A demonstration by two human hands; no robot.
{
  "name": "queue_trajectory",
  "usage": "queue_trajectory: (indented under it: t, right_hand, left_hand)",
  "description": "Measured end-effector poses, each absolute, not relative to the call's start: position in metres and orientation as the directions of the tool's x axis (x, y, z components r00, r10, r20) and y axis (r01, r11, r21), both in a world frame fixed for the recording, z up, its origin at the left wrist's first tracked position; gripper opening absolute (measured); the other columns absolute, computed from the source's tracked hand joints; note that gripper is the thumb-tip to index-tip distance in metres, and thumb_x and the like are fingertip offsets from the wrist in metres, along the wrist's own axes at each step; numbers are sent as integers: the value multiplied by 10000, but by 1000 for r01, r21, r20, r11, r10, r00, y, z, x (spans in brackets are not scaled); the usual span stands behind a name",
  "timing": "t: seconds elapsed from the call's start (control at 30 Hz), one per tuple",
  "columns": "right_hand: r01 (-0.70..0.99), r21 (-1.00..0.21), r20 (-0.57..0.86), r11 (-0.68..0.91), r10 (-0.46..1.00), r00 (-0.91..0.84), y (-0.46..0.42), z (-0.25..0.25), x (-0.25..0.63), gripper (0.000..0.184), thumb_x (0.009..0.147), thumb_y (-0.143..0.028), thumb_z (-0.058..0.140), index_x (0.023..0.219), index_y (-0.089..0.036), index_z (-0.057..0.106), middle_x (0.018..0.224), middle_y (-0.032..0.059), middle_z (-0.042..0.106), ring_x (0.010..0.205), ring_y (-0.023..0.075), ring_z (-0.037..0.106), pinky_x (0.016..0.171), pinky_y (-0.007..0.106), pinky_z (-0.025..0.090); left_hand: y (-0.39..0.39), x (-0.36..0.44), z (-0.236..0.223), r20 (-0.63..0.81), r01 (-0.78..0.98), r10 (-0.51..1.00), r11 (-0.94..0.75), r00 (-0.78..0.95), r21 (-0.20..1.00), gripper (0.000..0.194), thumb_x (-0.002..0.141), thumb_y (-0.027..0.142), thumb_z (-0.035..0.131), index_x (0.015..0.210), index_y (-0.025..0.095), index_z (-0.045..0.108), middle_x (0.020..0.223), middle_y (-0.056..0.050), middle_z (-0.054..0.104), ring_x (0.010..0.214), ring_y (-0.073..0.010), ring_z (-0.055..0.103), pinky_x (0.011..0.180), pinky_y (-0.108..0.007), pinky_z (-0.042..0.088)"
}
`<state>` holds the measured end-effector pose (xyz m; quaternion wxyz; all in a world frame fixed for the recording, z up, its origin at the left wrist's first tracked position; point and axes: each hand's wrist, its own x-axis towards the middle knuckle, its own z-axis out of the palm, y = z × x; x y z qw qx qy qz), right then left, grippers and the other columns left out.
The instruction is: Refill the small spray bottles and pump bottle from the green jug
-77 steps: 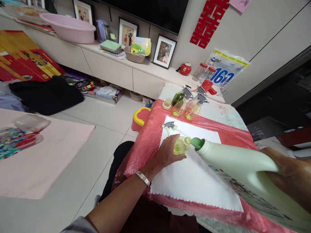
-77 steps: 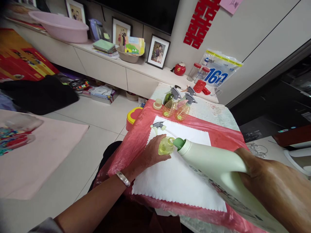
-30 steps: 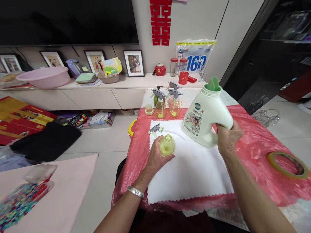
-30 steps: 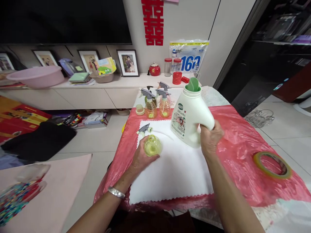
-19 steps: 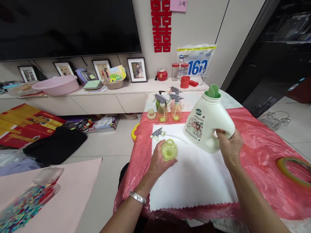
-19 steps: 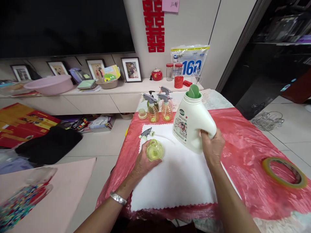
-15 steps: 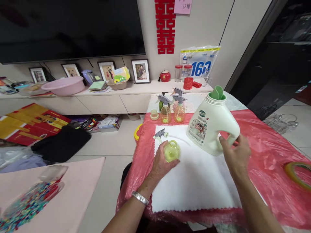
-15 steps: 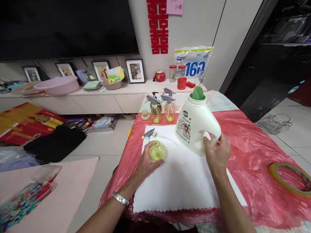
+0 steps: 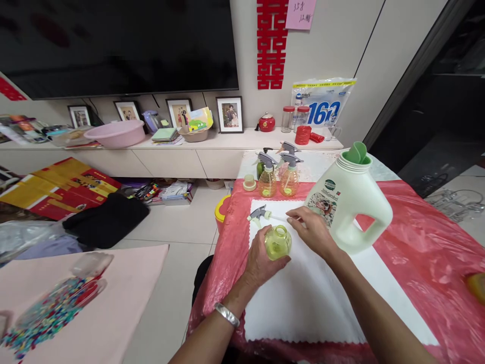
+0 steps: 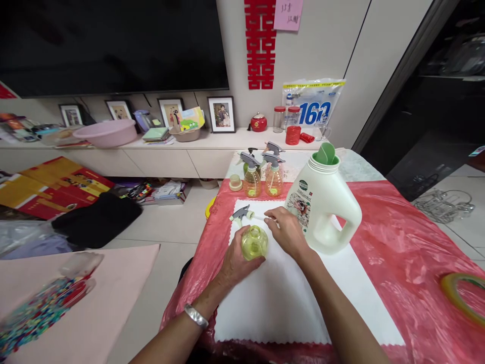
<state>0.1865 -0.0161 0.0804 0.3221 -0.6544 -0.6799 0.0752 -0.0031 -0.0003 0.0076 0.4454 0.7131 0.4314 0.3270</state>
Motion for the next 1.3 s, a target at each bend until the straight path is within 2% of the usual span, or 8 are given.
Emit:
queue_trajectory:
  t: [0.2, 0.4, 0.63, 0.73, 0.83, 0.97, 1.13, 1.3]
  right_hand:
    - [887, -460, -24, 39, 998, -56, 56, 63, 177, 305, 956, -413, 627, 1129, -162, 643, 1141, 70, 659, 1016, 195, 642, 906, 426, 559]
    - [895, -445, -144, 18, 985, -91, 82, 50, 160, 337, 951, -419, 632, 1180, -171, 628, 1211, 82, 636, 1069, 214, 628, 926, 443, 553]
    - [739, -672, 7, -40, 998, 61, 71, 66, 167, 290, 948, -410, 638, 1089, -156, 643, 1091, 57, 658, 955, 179, 640, 852, 392, 566]
    - [565, -825, 145, 8, 969, 198, 55, 90, 180, 295, 908, -430, 679, 1002, -151, 648, 938, 22, 649, 839, 156, 620, 790, 360, 550]
    - [323, -934, 255, 151, 915, 311, 34, 119, 189, 379, 828, -525, 720, 981, -184, 654, 811, -5, 636, 742, 154, 593, 737, 347, 527]
    - [71, -934, 347, 349, 848, 401, 7, 152, 183, 421, 797, -581, 717, 1038, -239, 678, 921, 22, 683, 817, 171, 628, 794, 368, 536]
    - [-230, -819, 359, 525, 783, 509, -15, 179, 160, 229, 765, -360, 808, 962, -266, 741, 917, -2, 680, 785, 138, 623, 874, 361, 534]
    - [-256, -816, 356, 519, 799, 484, -17, 180, 145, 210, 768, -350, 813, 953, -273, 750, 918, -4, 694, 817, 145, 640, 883, 352, 532]
  left_hand:
    - [0, -4, 12, 66, 346, 904, -228, 422, 910, 948, 595, 422, 867, 1382, 223, 377, 1402, -151, 557, 1307, -363, 535, 1092, -553, 428]
    - [-1, -3, 17, 60, 366, 905, -229, 421, 902, 901, 587, 360, 864, 1354, 212, 412, 1346, -139, 588, 1229, -340, 582, 1040, -514, 469]
    - [0, -1, 13, 67, 353, 912, -225, 406, 908, 942, 557, 319, 878, 1366, 212, 408, 1382, -149, 572, 1306, -360, 543, 1107, -550, 427]
    - [1, 0, 8, 93, 336, 910, -242, 403, 910, 941, 551, 284, 881, 1362, 210, 408, 1401, -151, 561, 1334, -360, 524, 1136, -560, 405]
    - [1, 0, 6, 103, 330, 910, -248, 400, 911, 935, 559, 287, 884, 1361, 213, 409, 1408, -154, 558, 1337, -363, 522, 1139, -569, 404]
    - [2, -1, 5, 116, 326, 906, -262, 407, 908, 941, 570, 340, 892, 1369, 206, 413, 1405, -160, 560, 1337, -372, 524, 1136, -573, 409]
    - [3, -1, -1, 167, 284, 893, -303, 418, 910, 934, 601, 421, 879, 1378, 211, 406, 1419, -161, 548, 1343, -373, 518, 1139, -584, 397]
    - [3, -1, -1, 150, 285, 897, -286, 416, 915, 942, 605, 427, 870, 1388, 202, 397, 1425, -165, 538, 1349, -372, 508, 1140, -579, 397]
